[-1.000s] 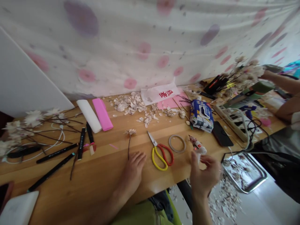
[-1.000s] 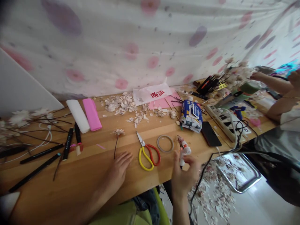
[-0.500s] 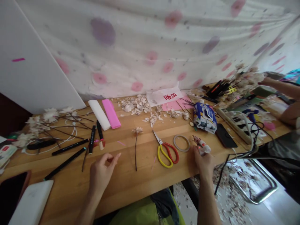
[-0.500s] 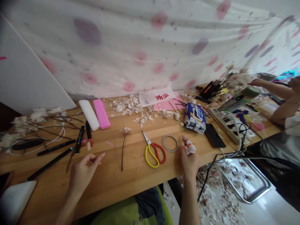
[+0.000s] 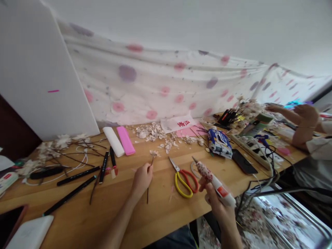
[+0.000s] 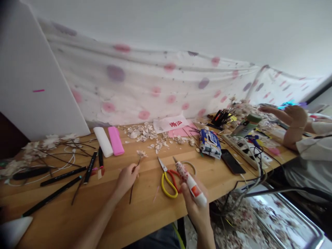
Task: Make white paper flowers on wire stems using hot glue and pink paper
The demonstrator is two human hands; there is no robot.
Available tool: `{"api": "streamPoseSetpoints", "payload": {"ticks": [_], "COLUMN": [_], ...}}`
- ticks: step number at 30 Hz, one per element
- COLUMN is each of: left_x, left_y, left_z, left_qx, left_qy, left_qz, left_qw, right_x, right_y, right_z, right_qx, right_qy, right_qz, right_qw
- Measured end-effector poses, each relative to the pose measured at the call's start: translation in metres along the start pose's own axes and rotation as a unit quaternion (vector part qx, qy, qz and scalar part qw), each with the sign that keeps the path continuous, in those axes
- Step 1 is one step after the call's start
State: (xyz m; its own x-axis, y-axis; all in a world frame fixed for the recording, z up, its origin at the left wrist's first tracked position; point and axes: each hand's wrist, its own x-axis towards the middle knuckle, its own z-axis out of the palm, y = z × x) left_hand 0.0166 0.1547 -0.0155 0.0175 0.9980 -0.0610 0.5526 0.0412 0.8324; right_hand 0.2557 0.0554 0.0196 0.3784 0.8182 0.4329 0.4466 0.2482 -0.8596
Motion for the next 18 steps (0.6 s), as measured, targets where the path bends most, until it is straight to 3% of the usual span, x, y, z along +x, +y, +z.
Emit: {"api": "streamPoseSetpoints", "payload": {"ticks": [4,10,13,18], "left_x": [-0.045,-0.117,-0.132,-0.140], "left_y": [0.023,0.059,0.069,0.081], "left_z": [-0.024,-0.044,-0.041,-0.036], "left_qx": [-0.065,-0.160,-0.216,-0.258], "left_qy": [0.037,0.085,0.090,0.153], "left_qz": [0.042,0.048,0.031,-0.014], "left_qw": [0.996,0.982,0.972,0.954], "right_x": [-0.008,-0.011,-0.014,-0.014], "right_y": [-0.040,-0.083,-0.086,-0.085], "right_z": [0.007,0.032,0.042,0.047], "right_qx": [0.001,0.008,-0.008,-0.026], "right_qy": [-0.092,-0.103,-0.091,-0.077], "right_qz": [-0.153,-0.258,-0.277,-0.302], "right_qw": [0.984,0.960,0.956,0.950]}}
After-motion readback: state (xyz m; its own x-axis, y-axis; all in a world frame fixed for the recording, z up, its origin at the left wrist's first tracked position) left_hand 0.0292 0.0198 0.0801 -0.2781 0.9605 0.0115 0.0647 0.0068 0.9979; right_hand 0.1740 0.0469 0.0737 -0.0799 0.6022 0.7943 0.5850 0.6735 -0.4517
